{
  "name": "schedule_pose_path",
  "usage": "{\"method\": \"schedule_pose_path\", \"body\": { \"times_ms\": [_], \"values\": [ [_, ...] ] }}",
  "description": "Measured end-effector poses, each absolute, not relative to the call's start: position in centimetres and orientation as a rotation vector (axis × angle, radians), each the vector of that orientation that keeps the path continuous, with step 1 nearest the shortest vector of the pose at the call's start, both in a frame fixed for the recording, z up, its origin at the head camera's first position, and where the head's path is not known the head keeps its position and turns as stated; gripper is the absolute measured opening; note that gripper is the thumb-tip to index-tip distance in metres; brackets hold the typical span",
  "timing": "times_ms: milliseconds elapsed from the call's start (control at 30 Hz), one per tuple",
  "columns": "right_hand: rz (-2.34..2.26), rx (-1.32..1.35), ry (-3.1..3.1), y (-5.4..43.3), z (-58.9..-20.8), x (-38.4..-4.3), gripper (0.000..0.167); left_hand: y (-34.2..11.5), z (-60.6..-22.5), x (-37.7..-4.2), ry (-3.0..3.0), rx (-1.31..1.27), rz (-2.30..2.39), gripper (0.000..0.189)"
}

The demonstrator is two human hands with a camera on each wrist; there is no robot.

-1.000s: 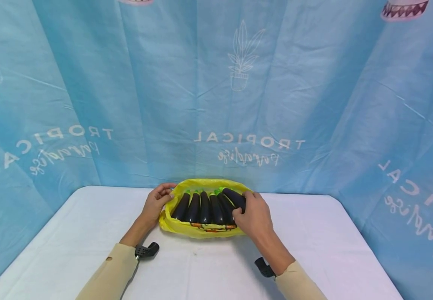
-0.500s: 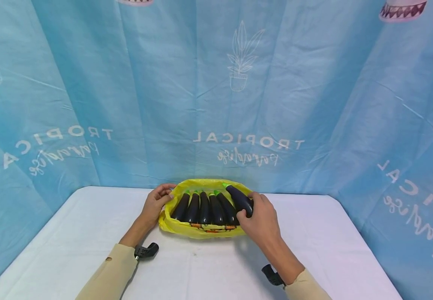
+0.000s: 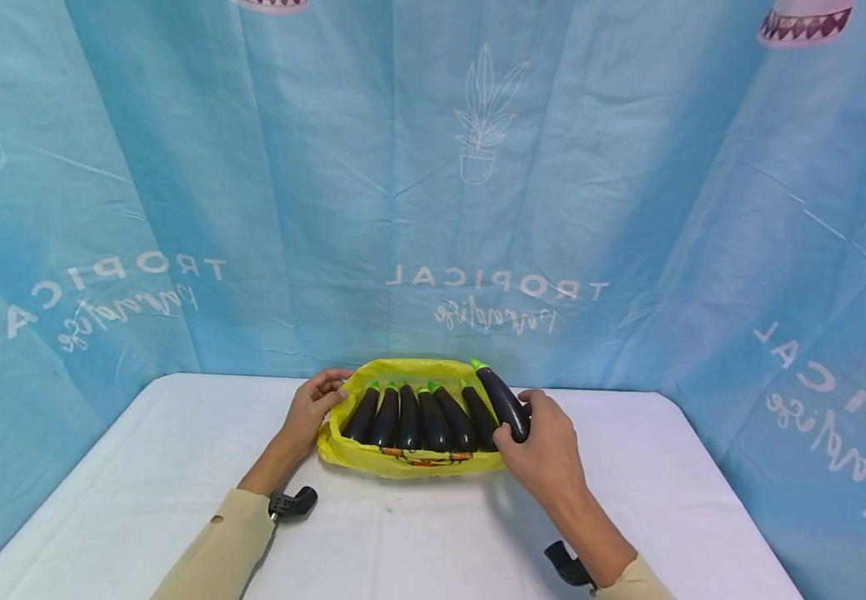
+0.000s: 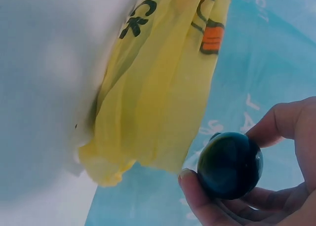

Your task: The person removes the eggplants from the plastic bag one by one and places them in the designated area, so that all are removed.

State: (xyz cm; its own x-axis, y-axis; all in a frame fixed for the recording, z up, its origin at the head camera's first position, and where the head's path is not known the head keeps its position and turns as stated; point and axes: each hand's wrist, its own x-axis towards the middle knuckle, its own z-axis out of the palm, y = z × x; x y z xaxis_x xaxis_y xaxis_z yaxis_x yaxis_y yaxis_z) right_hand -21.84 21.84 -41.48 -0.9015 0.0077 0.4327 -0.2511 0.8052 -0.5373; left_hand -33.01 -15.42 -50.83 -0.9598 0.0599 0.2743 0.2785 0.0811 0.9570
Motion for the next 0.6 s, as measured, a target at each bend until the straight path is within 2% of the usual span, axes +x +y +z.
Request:
{"method": "schedule_pose_path", "body": {
  "times_ms": [600],
  "values": [
    [0.807,0.059,-2.63,24.8,-41.9,-21.8,0.043,-15.4,-50.6,-33.0,-2.187,-0.321,-2.015,0.033]
  ]
}}
